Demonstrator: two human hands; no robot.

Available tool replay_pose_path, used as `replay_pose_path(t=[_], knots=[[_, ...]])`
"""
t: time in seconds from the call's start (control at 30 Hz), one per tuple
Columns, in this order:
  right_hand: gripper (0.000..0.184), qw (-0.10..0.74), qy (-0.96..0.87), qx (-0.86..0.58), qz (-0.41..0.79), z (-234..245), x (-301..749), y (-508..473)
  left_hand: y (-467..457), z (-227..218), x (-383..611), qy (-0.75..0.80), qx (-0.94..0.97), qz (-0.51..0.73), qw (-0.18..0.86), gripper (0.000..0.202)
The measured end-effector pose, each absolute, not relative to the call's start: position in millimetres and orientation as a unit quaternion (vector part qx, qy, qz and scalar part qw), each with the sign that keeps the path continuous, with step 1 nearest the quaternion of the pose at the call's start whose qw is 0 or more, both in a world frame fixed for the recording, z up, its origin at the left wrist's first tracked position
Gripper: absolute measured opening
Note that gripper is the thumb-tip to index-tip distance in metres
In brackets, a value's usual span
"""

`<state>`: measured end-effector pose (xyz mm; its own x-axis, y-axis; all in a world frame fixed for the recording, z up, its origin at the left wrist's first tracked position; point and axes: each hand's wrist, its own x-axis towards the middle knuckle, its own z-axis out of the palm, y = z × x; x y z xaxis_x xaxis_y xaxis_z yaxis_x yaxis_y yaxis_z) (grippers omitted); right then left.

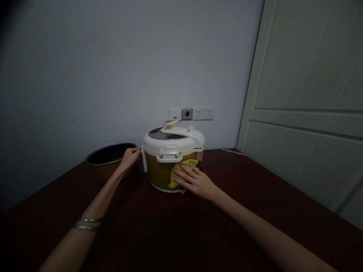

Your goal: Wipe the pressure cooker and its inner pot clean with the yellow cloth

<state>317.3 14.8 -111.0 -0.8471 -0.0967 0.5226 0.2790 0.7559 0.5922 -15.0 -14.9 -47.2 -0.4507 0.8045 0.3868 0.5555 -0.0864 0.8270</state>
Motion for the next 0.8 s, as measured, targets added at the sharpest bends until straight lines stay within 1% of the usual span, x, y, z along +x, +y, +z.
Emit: replay_pose_path(t=[0.13,0.27,0.4,0.47,0.57,0.63,0.8], knots=[[0.044,0.275,-0.898,-0.047,-0.341,-99,261,-13,-14,-51,-17,0.654,0.520,0.536,0.123,0.037],[0.036,0.288,-0.880,-0.064,-0.373,-86,192,-26,-13,-52,-21,0.639,0.528,0.543,0.132,0.034],[0.035,0.292,-0.862,-0.139,-0.391,-63,133,-26,-11,-51,-28,0.626,0.531,0.553,0.144,0.029],[0.035,0.295,-0.855,-0.181,-0.387,-52,114,-25,-10,-51,-31,0.621,0.530,0.557,0.151,0.030],[0.034,0.303,-0.856,-0.217,-0.359,-46,102,-25,-9,-52,-34,0.616,0.525,0.564,0.164,0.035],[0.036,0.315,-0.859,-0.208,-0.345,-50,106,-26,-9,-53,-32,0.612,0.525,0.566,0.173,0.035],[0.033,0.332,-0.872,-0.103,-0.343,-85,159,-26,-12,-48,-28,0.624,0.516,0.564,0.161,0.028]])
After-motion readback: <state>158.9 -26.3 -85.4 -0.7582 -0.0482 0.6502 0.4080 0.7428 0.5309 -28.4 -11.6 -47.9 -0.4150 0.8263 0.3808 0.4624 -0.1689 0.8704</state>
